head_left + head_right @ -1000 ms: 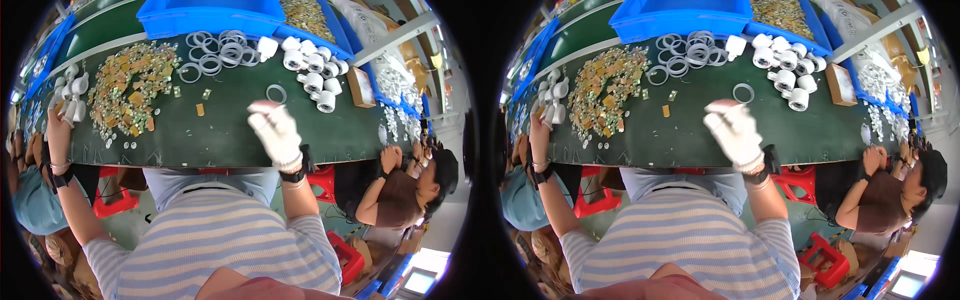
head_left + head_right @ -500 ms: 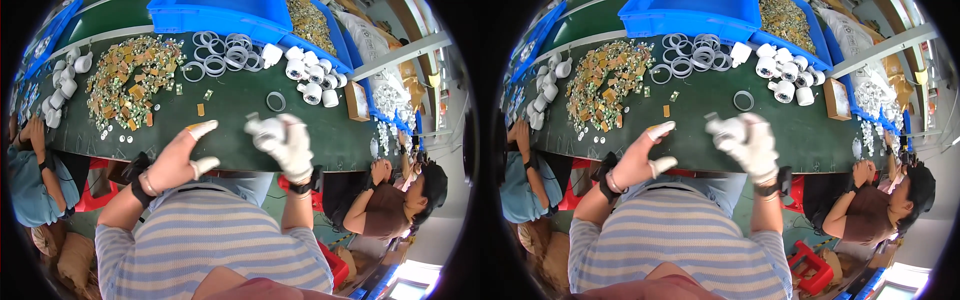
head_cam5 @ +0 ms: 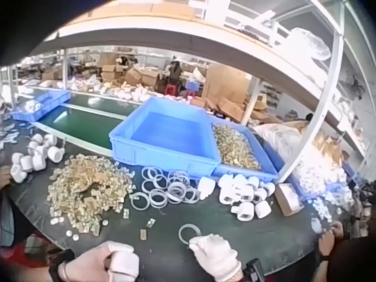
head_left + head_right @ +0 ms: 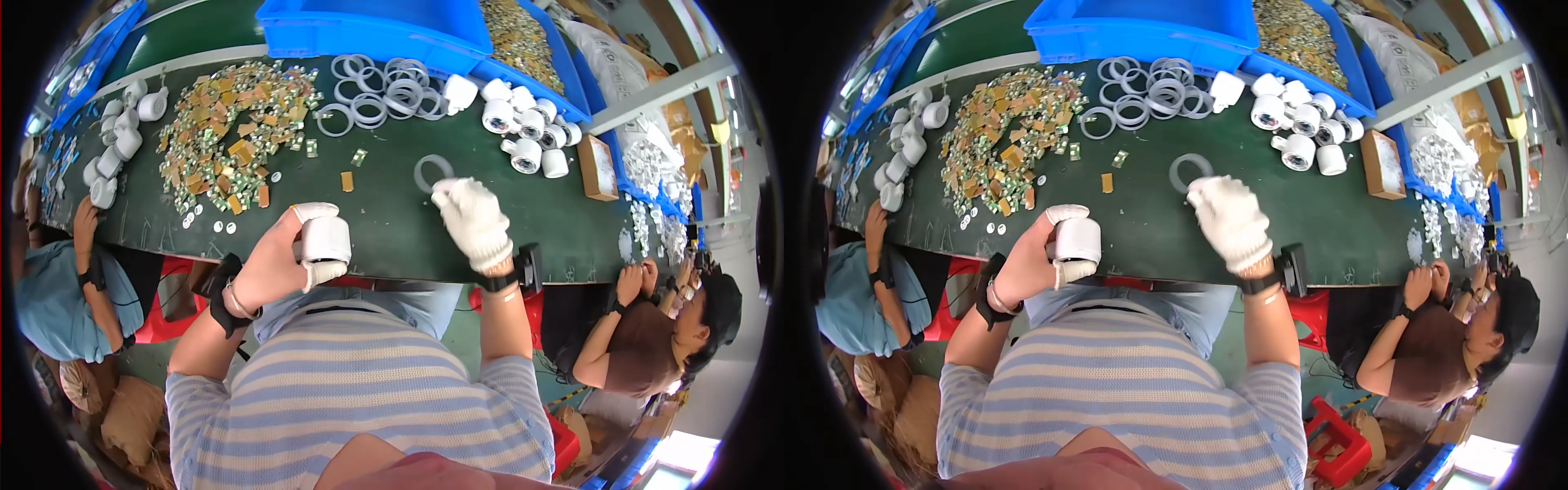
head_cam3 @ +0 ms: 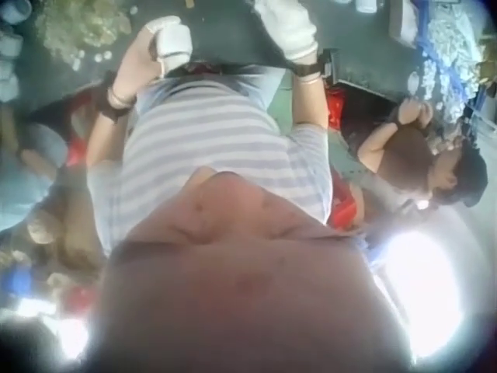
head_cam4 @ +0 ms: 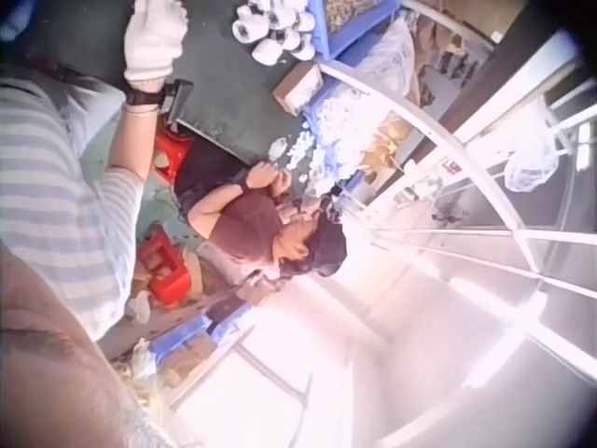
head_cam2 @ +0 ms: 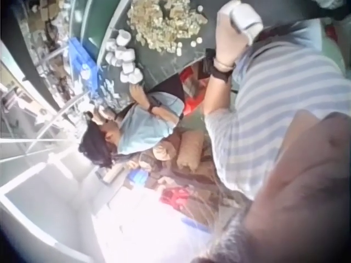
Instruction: Assembling small circular components by inserting rings and joining plastic parts at a manufacturing workbench.
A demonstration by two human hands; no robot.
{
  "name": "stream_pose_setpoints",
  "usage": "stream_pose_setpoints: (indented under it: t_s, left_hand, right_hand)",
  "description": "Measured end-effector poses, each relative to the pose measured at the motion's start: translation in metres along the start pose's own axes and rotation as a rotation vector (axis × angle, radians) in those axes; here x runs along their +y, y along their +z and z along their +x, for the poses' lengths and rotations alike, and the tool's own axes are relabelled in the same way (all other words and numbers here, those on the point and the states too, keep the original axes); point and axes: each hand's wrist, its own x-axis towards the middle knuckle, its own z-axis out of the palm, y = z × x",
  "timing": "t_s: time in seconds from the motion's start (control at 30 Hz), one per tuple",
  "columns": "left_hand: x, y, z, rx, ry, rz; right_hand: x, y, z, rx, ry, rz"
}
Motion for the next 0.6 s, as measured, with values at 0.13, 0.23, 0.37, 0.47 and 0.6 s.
stream_pose_setpoints:
  t_s: [0.13, 0.23, 0.37, 0.47, 0.6]
  left_hand:
    - [0.008, -0.009, -0.003, 0.104, 0.291, 0.637]
    - [0.01, -0.011, -0.003, 0.079, 0.216, 0.68]
    - [0.013, -0.011, -0.006, 0.039, 0.327, 0.846]
    - [0.011, -0.011, -0.008, -0.027, 0.42, 1.046]
    - [0.014, -0.005, -0.007, -0.023, 0.571, 1.157]
  right_hand:
    - [-0.053, -0.017, -0.005, -0.031, -0.22, 0.129]
    - [-0.065, -0.018, -0.009, -0.047, -0.296, 0.205]
    - [-0.072, -0.023, -0.006, -0.103, -0.348, 0.238]
    - [-0.076, -0.021, -0.005, -0.142, -0.319, 0.333]
    - [-0.075, 0.003, -0.012, 0.012, -0.146, 0.441]
